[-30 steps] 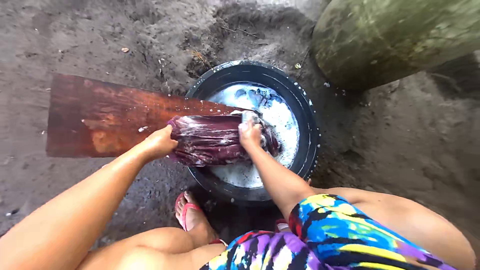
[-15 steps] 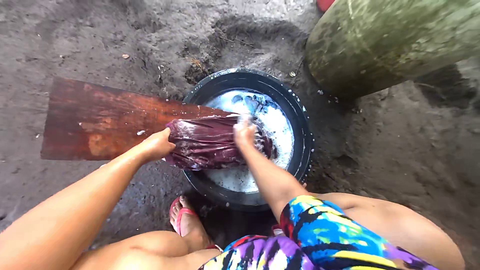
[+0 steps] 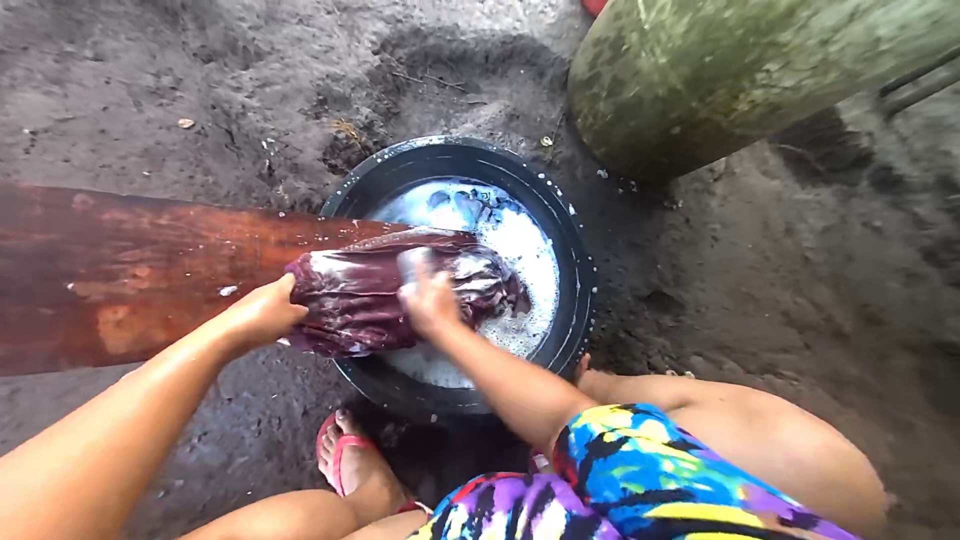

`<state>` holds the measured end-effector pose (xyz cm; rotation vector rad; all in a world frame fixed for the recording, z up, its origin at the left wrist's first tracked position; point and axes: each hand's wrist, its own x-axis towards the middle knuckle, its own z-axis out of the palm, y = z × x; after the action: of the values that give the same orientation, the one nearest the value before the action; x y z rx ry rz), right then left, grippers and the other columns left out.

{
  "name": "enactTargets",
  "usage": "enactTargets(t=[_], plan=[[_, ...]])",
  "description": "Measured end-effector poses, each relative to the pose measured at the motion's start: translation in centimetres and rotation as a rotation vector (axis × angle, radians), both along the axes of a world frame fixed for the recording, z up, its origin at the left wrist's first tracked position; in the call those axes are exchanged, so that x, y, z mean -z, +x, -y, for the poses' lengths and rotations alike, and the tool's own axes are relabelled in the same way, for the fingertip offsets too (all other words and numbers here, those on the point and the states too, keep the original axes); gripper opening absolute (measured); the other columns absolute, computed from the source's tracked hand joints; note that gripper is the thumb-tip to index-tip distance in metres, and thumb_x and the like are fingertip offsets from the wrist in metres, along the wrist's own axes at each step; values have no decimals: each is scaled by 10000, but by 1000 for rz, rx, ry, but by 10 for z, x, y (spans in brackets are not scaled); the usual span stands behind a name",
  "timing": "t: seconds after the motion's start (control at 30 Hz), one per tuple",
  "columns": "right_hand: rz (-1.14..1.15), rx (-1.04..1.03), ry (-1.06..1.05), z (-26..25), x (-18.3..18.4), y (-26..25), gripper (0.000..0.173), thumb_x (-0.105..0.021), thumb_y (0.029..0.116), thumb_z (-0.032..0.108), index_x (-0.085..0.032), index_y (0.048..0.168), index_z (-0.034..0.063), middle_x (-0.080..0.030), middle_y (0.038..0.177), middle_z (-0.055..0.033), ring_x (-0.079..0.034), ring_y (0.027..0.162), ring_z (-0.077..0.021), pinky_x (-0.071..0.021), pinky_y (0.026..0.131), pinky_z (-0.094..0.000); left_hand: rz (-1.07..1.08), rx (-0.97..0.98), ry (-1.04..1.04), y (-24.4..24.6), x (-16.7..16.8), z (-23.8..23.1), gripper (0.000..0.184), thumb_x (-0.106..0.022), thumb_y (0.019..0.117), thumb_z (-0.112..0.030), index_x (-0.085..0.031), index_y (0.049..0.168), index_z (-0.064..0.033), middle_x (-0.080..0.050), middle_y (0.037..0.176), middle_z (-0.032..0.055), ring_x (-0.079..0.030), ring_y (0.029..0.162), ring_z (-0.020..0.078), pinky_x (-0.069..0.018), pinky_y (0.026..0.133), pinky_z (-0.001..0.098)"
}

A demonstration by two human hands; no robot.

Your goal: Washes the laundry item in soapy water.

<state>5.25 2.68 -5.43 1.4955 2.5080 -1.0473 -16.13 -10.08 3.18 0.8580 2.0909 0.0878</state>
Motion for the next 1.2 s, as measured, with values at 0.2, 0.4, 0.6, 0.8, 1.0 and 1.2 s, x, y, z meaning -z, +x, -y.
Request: enactTargets(t=[0.2, 0.4, 0.6, 0.8, 1.0, 1.2], plan=[[-55, -187, 26, -9, 15, 16, 651, -604, 999, 408, -383, 1603, 308, -568, 1369, -292, -641, 1119, -458, -548, 867, -635, -16, 17, 7, -4, 7, 7, 326, -596, 1017, -93, -504, 1301, 36, -646, 1072, 293, -647, 1010, 467, -496, 844, 677], [197, 346, -13, -69, 32, 38, 701, -515, 1035, 467, -253, 1648, 250, -414, 1521, -333, -573, 1248, -496, -516, 979, -632, -19, 2, 4, -1, 4, 5, 303, -597, 1016, -97, -516, 1286, 15, -652, 1079, 280, -654, 1019, 451, -501, 849, 668], [-254, -257, -52, 55, -24, -64, 636, -623, 1006, 405, -395, 1595, 333, -579, 1320, -274, -632, 1103, -433, -544, 846, -613, 2, -12, 26, -4, 9, 9, 333, -601, 1005, -77, -502, 1308, 19, -660, 1079, 268, -667, 1014, 429, -510, 861, 661], [169, 243, -87, -80, 39, 78, 741, -517, 1046, 456, -181, 1667, 232, -405, 1524, -356, -525, 1298, -535, -465, 1019, -692, -10, -18, 44, -4, 15, 14, 301, -587, 1012, -83, -502, 1285, 10, -654, 1059, 274, -665, 983, 435, -512, 827, 651], [-203, 831, -588, -78, 32, 108, 701, -645, 992, 482, -476, 1445, -26, -553, 1381, -286, -561, 1248, -410, -481, 1001, -607, 271, -220, 213, 31, -14, 2, 304, -510, 1094, -244, -665, 1199, -4, -695, 1091, 208, -680, 1005, 320, -533, 911, 571], [-803, 1110, -732, -66, 35, 121, 441, -544, 1048, 429, -564, 1313, 76, -646, 1101, -106, -636, 948, -202, -556, 809, -409, 571, 43, 532, 66, -88, -19, 276, -450, 1090, -204, -706, 1107, -101, -746, 905, -2, -713, 812, 74, -614, 759, 291]])
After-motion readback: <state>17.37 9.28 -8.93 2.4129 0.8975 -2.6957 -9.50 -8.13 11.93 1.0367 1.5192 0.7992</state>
